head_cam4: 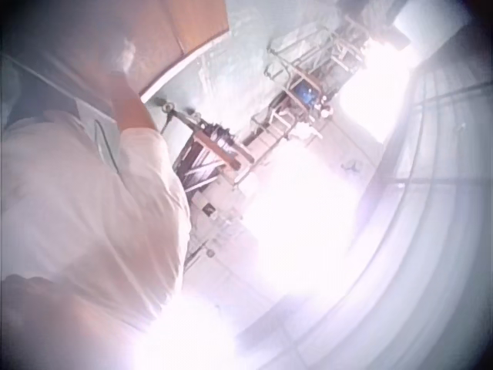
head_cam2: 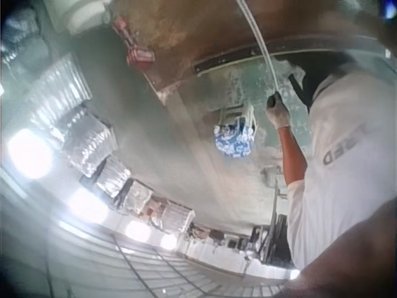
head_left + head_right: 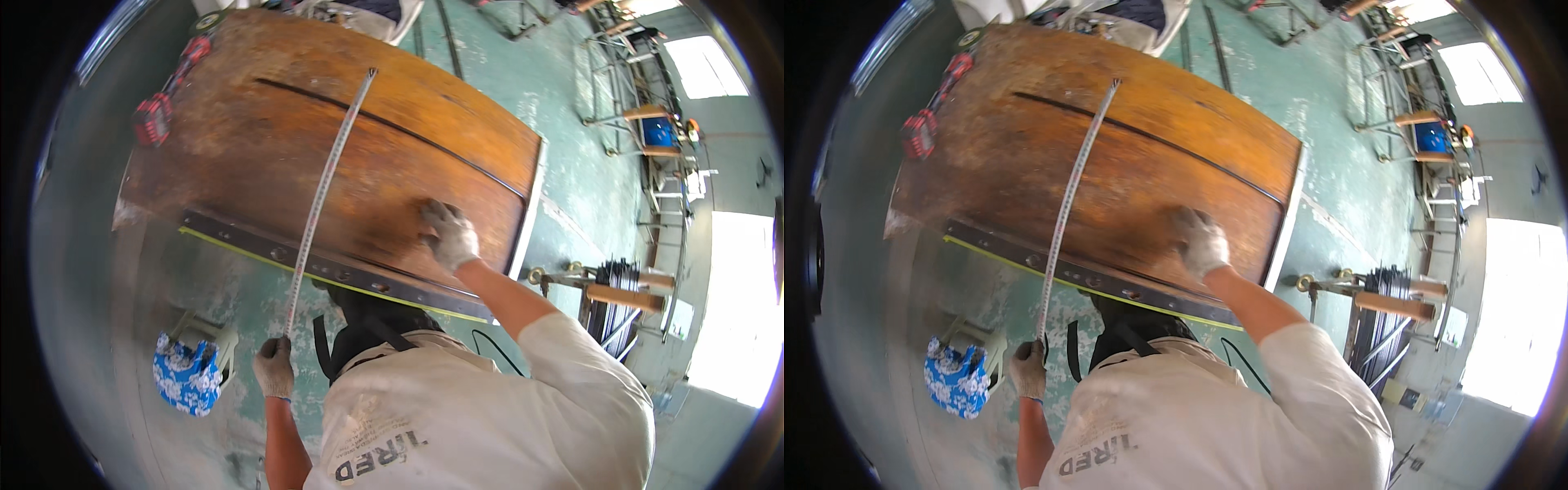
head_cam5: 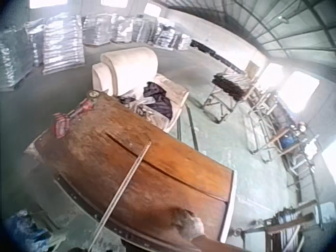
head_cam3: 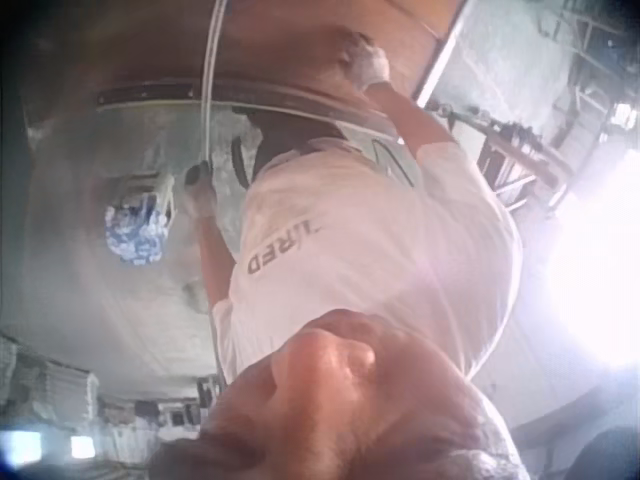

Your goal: The person feeds long metal rods into a bending machine, measures them on a wooden workbench, and manually bends them into U-shaped pieces. The person stacks the finished pieces on a rack.

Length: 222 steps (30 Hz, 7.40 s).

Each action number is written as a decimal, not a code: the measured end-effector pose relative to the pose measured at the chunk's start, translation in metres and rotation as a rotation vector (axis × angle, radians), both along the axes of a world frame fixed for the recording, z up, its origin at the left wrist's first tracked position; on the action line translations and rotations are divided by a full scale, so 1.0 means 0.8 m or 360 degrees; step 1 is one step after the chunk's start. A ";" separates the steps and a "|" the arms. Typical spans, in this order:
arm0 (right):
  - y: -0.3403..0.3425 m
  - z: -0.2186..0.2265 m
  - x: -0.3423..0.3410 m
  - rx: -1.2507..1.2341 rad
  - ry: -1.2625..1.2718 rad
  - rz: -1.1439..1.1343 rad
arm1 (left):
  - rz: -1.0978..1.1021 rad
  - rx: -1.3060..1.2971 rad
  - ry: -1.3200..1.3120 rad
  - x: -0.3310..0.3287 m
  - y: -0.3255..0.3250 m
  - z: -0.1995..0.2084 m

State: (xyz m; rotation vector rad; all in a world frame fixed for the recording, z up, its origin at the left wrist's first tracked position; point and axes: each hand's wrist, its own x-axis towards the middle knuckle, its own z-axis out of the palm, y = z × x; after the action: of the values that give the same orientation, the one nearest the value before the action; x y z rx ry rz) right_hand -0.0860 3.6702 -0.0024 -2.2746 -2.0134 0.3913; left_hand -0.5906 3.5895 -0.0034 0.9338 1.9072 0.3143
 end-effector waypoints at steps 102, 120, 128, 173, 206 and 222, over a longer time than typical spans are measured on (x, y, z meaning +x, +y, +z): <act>-0.059 -0.023 0.461 0.0001 -0.0007 0.0369 | -0.0263 -0.0483 0.0235 0.539 -0.335 0.022; -0.054 -0.030 0.465 0.0001 0.0025 0.0357 | -0.0267 -0.0579 0.0262 0.529 -0.318 0.005; -0.055 -0.029 0.462 0.0020 -0.0009 0.0350 | -0.0297 -0.0582 0.0252 0.533 -0.310 0.012; -0.040 0.220 0.532 0.0347 0.2504 -0.0772 | 0.0741 0.0176 -0.0609 0.618 -0.112 0.029; 0.242 0.226 -0.374 -0.0170 0.1458 0.0484 | 0.0431 0.0802 -0.0371 -0.222 0.085 0.218; 0.824 0.123 -0.748 -0.0491 0.1583 0.0538 | 0.0840 0.0721 -0.0391 -0.527 0.547 0.173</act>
State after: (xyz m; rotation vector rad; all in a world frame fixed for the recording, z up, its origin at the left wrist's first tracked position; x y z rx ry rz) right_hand -0.6846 4.3291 0.0960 -1.3134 -1.7823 1.5602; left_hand -1.0118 4.0268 0.1349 0.6146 1.8565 1.1569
